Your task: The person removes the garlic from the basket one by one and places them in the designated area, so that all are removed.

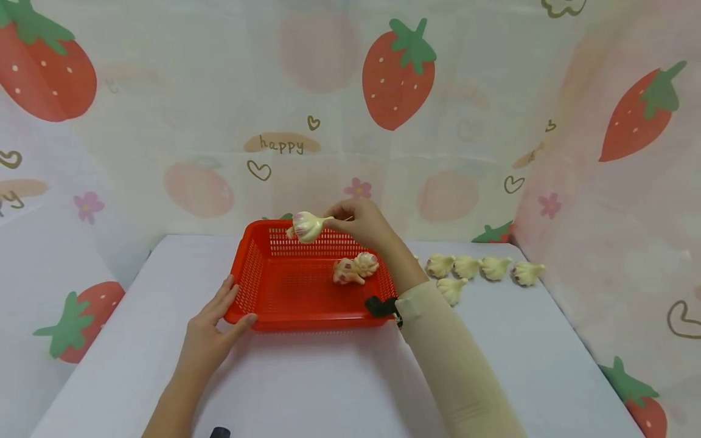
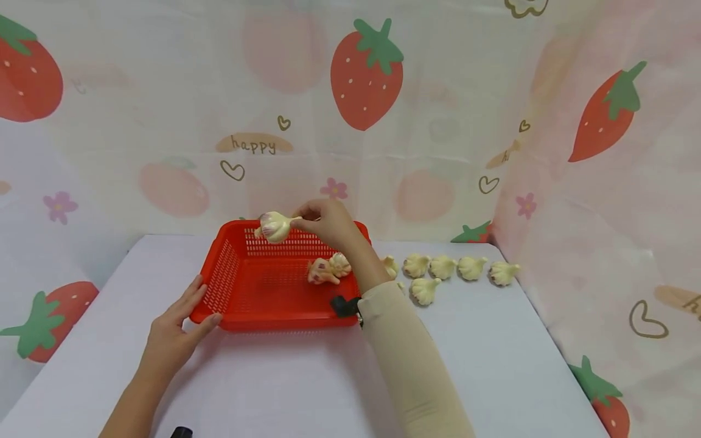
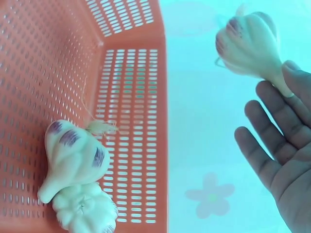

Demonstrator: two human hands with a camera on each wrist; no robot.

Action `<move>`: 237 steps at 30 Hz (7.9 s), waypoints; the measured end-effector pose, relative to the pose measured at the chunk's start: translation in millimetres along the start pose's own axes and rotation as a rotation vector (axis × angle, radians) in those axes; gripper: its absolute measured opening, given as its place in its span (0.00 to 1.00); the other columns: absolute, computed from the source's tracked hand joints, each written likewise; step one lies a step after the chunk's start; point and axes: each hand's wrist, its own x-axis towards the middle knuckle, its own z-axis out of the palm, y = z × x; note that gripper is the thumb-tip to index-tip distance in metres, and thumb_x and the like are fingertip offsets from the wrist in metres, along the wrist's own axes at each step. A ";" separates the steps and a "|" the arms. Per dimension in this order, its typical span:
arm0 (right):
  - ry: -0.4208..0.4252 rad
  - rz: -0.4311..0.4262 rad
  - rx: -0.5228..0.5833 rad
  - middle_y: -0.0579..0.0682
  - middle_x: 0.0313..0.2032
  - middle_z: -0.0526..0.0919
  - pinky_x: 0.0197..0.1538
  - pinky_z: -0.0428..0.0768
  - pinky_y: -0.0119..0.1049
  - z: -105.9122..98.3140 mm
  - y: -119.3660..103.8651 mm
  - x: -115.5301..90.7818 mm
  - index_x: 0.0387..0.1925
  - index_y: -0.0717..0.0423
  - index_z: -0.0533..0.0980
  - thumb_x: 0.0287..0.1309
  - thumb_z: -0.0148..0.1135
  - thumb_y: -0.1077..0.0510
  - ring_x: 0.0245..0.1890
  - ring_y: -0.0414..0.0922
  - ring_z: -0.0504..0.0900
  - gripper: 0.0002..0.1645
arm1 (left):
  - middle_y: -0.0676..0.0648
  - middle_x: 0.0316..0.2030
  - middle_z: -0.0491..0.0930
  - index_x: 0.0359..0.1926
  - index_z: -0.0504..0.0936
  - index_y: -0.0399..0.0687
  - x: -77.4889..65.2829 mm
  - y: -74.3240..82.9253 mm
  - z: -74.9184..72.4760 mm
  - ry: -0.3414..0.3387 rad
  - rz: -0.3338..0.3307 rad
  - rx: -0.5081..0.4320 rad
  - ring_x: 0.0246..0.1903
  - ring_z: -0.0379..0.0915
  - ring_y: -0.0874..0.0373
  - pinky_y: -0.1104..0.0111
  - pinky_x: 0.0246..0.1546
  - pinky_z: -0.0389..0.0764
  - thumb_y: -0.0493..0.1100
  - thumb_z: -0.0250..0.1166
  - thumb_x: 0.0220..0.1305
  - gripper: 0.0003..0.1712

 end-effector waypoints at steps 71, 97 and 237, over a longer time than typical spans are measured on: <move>0.562 0.067 -0.023 0.41 0.37 0.90 0.55 0.77 0.19 -93.3 63.9 -207.9 0.40 0.58 0.88 0.54 0.78 0.64 0.39 0.30 0.86 0.11 | 0.55 0.77 0.62 0.75 0.68 0.52 0.6 1.0 -0.2 -0.009 -0.020 -0.024 0.75 0.61 0.50 0.91 0.59 0.58 0.55 0.76 0.60 0.46; 0.721 0.338 -0.052 0.27 0.34 0.86 0.39 0.79 0.17 -136.5 109.3 -228.1 0.46 0.60 0.87 0.57 0.78 0.52 0.35 0.27 0.84 0.19 | 0.54 0.76 0.63 0.75 0.69 0.50 -0.1 3.3 -2.8 -0.001 -0.010 -0.020 0.74 0.62 0.49 0.92 0.60 0.57 0.52 0.78 0.58 0.46; -0.111 -0.012 -0.139 0.45 0.48 0.87 0.58 0.82 0.46 -92.5 19.8 -74.8 0.51 0.48 0.84 0.66 0.69 0.54 0.50 0.43 0.83 0.13 | 0.56 0.76 0.64 0.75 0.69 0.54 -1.7 -1.8 0.4 0.000 -0.008 -0.026 0.75 0.61 0.55 0.91 0.60 0.58 0.50 0.78 0.57 0.46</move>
